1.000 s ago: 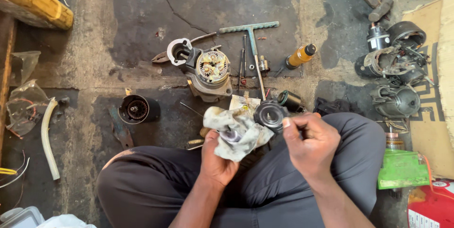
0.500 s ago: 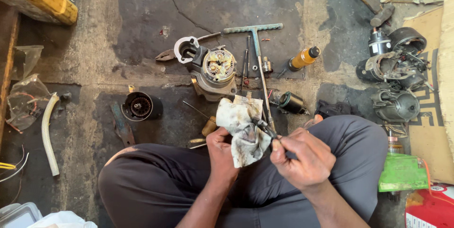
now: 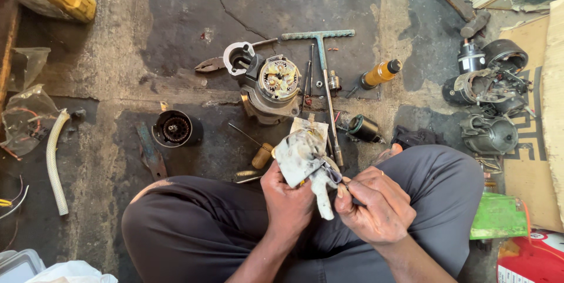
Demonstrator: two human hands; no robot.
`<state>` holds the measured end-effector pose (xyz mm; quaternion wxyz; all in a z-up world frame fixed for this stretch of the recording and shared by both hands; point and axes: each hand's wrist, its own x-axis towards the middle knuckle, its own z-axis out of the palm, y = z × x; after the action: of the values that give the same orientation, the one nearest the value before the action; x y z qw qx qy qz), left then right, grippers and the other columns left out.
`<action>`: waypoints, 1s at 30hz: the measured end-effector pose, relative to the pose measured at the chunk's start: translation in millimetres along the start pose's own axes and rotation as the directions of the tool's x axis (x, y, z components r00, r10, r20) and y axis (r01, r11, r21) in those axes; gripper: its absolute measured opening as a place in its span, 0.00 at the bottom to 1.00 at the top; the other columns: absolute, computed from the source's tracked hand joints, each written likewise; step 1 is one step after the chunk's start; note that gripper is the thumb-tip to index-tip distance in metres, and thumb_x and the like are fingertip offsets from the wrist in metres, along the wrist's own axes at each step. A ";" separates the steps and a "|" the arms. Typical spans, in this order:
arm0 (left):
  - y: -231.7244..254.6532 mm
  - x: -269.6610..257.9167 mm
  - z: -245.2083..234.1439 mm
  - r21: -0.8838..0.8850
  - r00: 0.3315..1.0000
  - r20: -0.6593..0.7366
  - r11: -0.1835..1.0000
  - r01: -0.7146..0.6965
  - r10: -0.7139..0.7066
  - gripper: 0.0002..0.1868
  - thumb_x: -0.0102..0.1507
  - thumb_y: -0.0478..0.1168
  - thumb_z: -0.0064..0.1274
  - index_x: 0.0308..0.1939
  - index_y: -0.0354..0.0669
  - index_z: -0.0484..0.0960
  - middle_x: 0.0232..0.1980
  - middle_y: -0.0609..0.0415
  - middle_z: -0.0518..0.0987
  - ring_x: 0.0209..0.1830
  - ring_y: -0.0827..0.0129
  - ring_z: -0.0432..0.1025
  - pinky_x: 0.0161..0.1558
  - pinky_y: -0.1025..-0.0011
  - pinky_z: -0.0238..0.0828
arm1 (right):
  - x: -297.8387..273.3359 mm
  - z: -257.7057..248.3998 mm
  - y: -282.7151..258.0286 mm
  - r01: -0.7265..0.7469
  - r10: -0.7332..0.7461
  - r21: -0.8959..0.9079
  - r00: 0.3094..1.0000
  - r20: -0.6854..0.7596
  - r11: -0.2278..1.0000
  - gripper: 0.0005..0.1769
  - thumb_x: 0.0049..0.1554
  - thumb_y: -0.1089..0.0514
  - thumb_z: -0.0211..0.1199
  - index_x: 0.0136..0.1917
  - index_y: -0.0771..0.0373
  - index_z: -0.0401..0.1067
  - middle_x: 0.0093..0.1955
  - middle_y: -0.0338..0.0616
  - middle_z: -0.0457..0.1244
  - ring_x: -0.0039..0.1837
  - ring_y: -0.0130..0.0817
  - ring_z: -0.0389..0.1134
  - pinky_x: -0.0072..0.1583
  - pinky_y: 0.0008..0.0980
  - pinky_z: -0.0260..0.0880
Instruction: The person sits on the floor and works on a disassembled engine component. They apply grease from a pouch to the internal gears, then use a squeeze bottle to add oil. Finally, they wipe a separate metal part with a cloth.
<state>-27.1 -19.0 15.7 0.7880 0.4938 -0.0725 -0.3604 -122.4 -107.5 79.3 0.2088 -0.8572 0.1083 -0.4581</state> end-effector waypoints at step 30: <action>21.7 -21.1 3.6 0.138 0.909 0.316 0.935 -0.327 0.272 0.09 0.65 0.27 0.49 0.46 0.32 0.83 0.54 0.42 0.80 0.55 0.57 0.77 0.57 0.66 0.73 | -8.2 -1.0 5.9 -0.179 0.168 -0.028 0.960 -0.222 0.984 0.15 0.64 0.60 0.65 0.44 0.75 0.68 0.34 0.48 0.63 0.35 0.29 0.65 0.42 0.30 0.72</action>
<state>-33.4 -2.6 40.6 0.7644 0.4901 -0.2970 -0.2953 -127.7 -109.9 71.1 0.2143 -0.7935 0.2163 -0.5269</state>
